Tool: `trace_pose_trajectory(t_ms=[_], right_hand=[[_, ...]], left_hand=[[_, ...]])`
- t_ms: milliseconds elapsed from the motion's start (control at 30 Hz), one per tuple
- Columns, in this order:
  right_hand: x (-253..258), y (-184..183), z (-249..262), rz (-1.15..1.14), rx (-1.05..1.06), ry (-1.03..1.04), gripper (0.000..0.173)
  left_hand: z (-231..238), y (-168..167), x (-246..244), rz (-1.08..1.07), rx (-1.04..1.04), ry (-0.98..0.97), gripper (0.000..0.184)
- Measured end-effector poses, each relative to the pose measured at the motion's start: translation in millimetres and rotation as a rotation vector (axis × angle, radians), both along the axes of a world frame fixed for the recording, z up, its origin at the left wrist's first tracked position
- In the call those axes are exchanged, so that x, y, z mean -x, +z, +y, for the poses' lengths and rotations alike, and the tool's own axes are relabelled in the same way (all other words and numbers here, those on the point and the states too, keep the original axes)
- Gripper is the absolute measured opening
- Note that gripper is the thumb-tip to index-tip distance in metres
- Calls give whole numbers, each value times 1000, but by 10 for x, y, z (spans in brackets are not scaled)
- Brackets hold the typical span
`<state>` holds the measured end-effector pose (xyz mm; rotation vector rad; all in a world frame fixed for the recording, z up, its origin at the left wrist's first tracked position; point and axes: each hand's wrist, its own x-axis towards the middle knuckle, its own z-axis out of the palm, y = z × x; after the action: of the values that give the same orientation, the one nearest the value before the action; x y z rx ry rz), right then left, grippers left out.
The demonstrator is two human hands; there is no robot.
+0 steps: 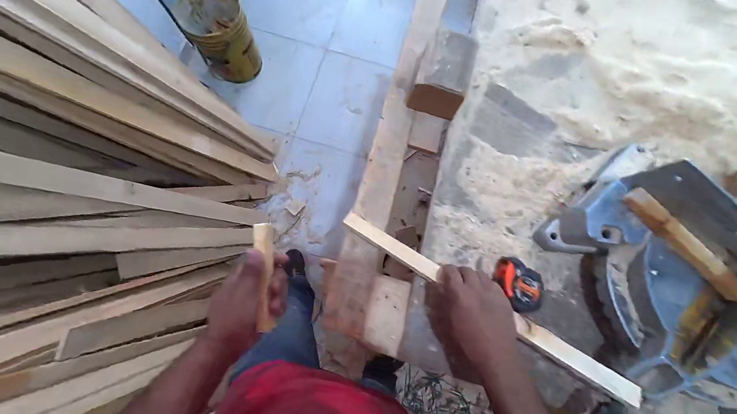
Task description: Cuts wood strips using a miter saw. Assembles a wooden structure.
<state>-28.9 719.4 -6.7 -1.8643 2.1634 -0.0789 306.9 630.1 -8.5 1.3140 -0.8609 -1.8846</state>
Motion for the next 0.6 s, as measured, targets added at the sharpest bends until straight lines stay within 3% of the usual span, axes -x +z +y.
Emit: trace_pose_trajectory(t_ms=[67,133,267,400,600], right_hand=[[-168,61,-263,-61,-91,-59,30],[-393,288,-569,-289,-145,-238,34],[-783,533,-1217,-603,-83,-454,35],[-1080,554,-1820,-748,-82,-505,37],[-1383,350,-2647,-947,-8,-565,39]], left_hand=[[-415,-150,-468,-6,-87,-4,58],[-827,-199,-838,-60,-108,-29,47],[-1585,-44,-1256,-94,-74,-81,37],[-2336,231,-1288,7,0,-208,47],[-3266,364,-1101,343,138,-203,50]])
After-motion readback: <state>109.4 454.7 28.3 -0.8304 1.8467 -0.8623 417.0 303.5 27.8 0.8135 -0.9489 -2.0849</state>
